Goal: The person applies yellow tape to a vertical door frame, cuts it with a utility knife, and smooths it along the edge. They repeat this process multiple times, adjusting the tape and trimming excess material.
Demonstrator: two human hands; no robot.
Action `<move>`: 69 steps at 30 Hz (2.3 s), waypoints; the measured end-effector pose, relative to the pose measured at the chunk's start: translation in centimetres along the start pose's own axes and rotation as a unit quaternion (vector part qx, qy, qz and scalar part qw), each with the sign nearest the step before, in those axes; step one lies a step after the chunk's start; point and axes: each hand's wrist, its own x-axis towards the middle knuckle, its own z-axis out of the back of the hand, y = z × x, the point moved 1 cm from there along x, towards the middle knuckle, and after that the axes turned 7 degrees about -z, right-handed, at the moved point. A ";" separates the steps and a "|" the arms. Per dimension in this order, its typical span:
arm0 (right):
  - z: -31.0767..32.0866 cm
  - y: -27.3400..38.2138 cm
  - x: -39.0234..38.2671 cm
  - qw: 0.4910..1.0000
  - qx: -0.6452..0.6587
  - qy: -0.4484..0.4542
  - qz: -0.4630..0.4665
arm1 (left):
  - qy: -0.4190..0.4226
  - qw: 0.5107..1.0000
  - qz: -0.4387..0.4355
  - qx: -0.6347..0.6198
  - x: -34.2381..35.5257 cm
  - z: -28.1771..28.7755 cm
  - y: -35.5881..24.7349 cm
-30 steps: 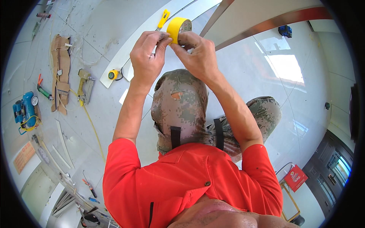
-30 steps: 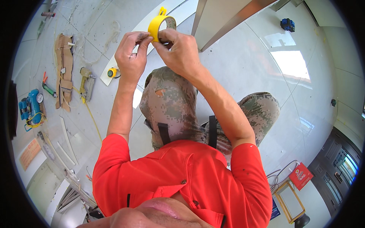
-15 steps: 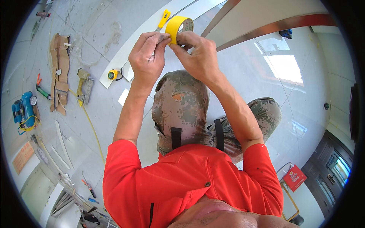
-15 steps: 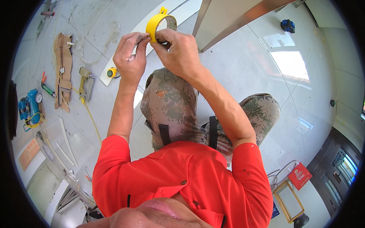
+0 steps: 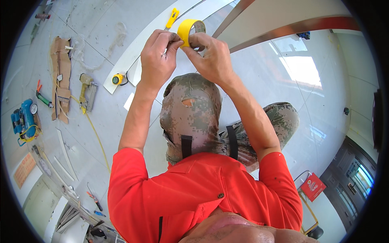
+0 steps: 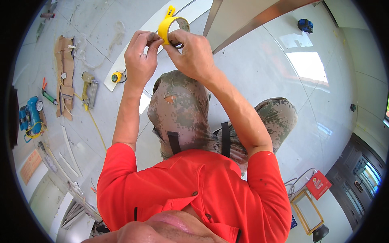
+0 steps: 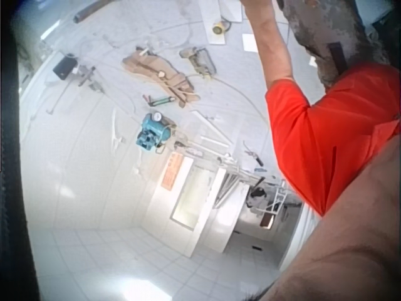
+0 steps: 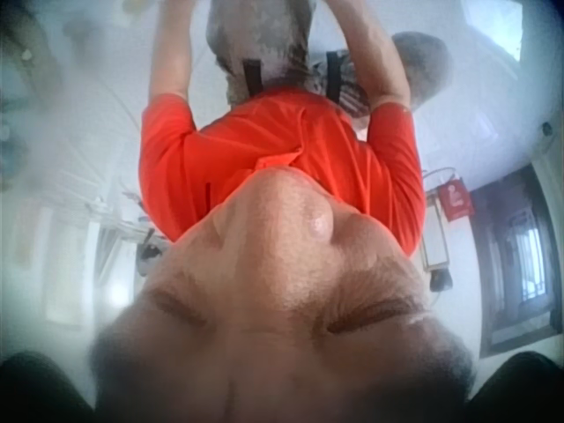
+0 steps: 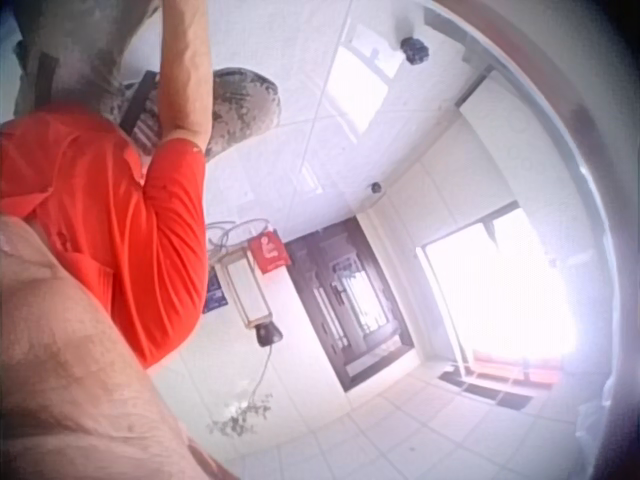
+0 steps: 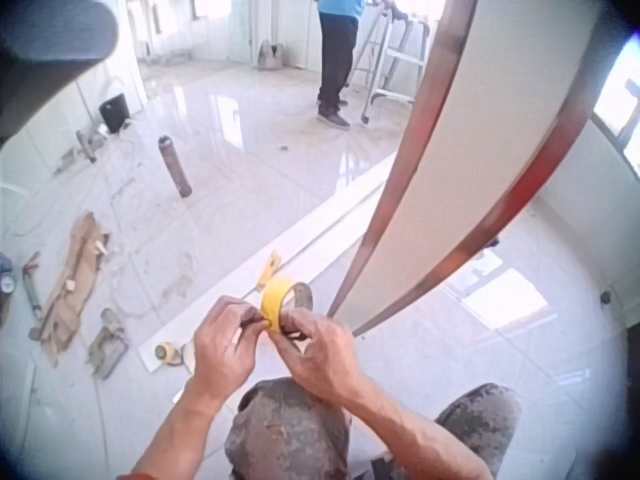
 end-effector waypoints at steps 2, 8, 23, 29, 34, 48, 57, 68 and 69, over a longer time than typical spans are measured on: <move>0.1 -0.4 0.0 1.000 -0.015 0.003 0.004 | 0.017 1.000 0.016 -0.010 0.0 -0.1 0.2; -0.1 -2.3 0.0 0.998 -0.038 0.041 0.015 | 0.061 0.998 0.018 -0.028 -0.3 -1.0 1.3; -3.3 -8.1 -0.8 0.979 -0.066 0.077 -0.174 | 0.056 0.955 0.198 -0.214 -4.0 -6.4 6.5; -3.5 -10.5 -2.6 0.964 -0.119 0.101 -0.214 | 0.030 0.921 0.269 -0.282 -6.2 -10.8 11.4; -3.1 -13.0 -5.4 0.934 -0.209 0.124 -0.261 | -0.018 0.871 0.274 -0.408 -6.4 -16.0 16.8; -4.9 -14.7 -6.5 0.893 -0.342 0.115 -0.267 | 0.081 0.775 0.260 -0.570 -4.4 -24.1 20.8; -4.3 -16.0 -7.8 0.905 -0.357 0.035 -0.229 | 0.106 0.797 0.254 -0.537 -4.0 -24.6 20.3; -3.2 -17.2 -8.3 0.893 -0.328 -0.011 -0.308 | 0.097 0.754 0.320 -0.565 -3.9 -25.0 19.4; -3.1 -17.2 -8.1 0.896 -0.316 -0.020 -0.312 | 0.100 0.758 0.324 -0.557 -4.1 -25.1 19.4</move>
